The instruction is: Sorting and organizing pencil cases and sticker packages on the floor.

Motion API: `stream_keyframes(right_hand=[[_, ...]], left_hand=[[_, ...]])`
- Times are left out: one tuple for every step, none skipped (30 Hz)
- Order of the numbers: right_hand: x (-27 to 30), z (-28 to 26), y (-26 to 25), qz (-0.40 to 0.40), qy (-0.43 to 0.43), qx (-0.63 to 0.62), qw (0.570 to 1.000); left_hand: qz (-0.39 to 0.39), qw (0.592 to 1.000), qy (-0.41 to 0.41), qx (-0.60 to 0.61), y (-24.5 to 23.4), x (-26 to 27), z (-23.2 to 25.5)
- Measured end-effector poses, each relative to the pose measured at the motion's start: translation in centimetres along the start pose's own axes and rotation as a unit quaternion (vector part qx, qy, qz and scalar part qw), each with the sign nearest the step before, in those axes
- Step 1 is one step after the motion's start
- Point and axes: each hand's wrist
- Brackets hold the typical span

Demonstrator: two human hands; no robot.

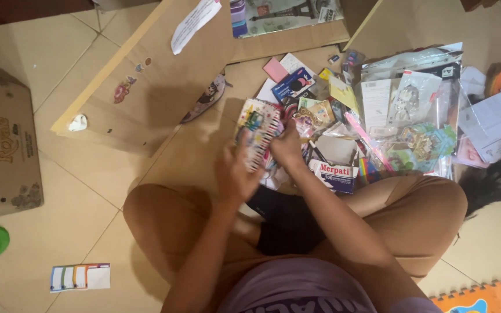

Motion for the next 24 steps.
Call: stream_keyframes(right_hand=[[0.3,-0.7,0.0,-0.002,-0.001,0.000,1.000],[0.8,-1.2,0.0,0.014,-0.005,-0.008,1.000],[1.1,-1.8,-0.1,0.030,-0.010,-0.015,0.999],[1.1,-1.4,-0.4,0.032,-0.010,-0.014,0.999],[1.0,-0.9,-0.7,0.008,-0.012,-0.007,1.000],[1.1,-0.3,-1.0,-0.017,-0.012,0.001,1.000],[0.9,0.6,-1.4,-0.016,-0.011,0.003,1.000],[0.6,1.4,-1.5,-0.087,0.034,-0.005,0.996],[0.4,2.2,-1.7,-0.158,0.078,-0.012,0.984],[1.7,-0.3,-1.8,-0.159,0.077,-0.012,0.984],[3.0,-2.9,-1.9,-0.204,0.150,-0.047,0.966],[4.2,-5.4,-2.1,-0.245,0.222,-0.082,0.940],[4.0,-4.3,-2.3,-0.245,0.221,-0.083,0.941],[3.9,-3.1,-2.6,-0.297,0.203,-0.185,0.915],[3.8,-1.8,-3.0,-0.345,0.181,-0.284,0.876],[3.8,-0.2,-2.8,-0.343,0.184,-0.284,0.876],[3.8,1.3,-2.6,-0.319,0.141,-0.232,0.908],[3.3,2.6,-2.4,-0.293,0.093,-0.178,0.935],[3.3,3.2,-2.0,-0.292,0.091,-0.177,0.935],[3.7,4.0,-1.5,-0.243,0.001,-0.124,0.962],[4.1,4.8,-1.0,-0.189,-0.088,-0.068,0.976],[3.7,6.1,-0.7,-0.190,-0.090,-0.068,0.975],[3.2,7.4,-0.3,-0.187,-0.083,-0.098,0.974],[3.3,9.0,0.1,-0.186,-0.071,-0.128,0.972]], left_hand=[[0.002,1.000,-0.001,-0.001,0.7,0.7,0.2],[0.034,0.999,0.002,-0.005,1.4,1.5,0.4],[0.066,0.998,0.007,-0.009,2.2,2.2,0.6],[0.066,0.998,0.008,-0.007,2.5,2.2,-0.5],[0.054,0.995,0.012,0.084,2.9,2.1,-1.5],[0.040,0.984,0.013,0.174,3.3,2.3,-2.5],[0.039,0.984,0.013,0.176,3.7,2.0,-3.1],[-0.042,0.935,-0.143,0.322,3.9,1.7,-3.9],[-0.122,0.835,-0.291,0.451,4.0,1.4,-4.7],[-0.120,0.835,-0.291,0.450,4.3,1.5,-5.0],[-0.134,0.831,-0.259,0.473,4.5,1.5,-5.4],[-0.148,0.826,-0.225,0.496,4.8,1.4,-5.7],[-0.148,0.826,-0.224,0.495,4.7,1.3,-5.9],[-0.158,0.795,-0.250,0.530,4.6,1.4,-6.0],[-0.168,0.761,-0.275,0.562,4.7,1.5,-6.2],[-0.169,0.760,-0.277,0.563,5.1,1.9,-6.2],[-0.171,0.775,-0.247,0.556,5.5,2.3,-6.3],[-0.171,0.790,-0.212,0.549,5.9,2.1,-6.4],[-0.171,0.790,-0.210,0.551,5.5,1.8,-5.5],[-0.169,0.795,-0.219,0.540,4.8,2.0,-4.7],[-0.167,0.799,-0.229,0.530,4.2,2.2,-3.9],[-0.166,0.799,-0.227,0.531,4.0,1.9,-3.6],[-0.169,0.799,-0.233,0.528,3.8,1.6,-3.4],[-0.172,0.798,-0.243,0.524,3.5,1.9,-3.3]])
Point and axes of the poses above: each hand's wrist, its own x-axis away from the middle knuckle, its own y-axis out of the palm, z = x × y, and after that the axes turned 13 degrees about -x, right-handed
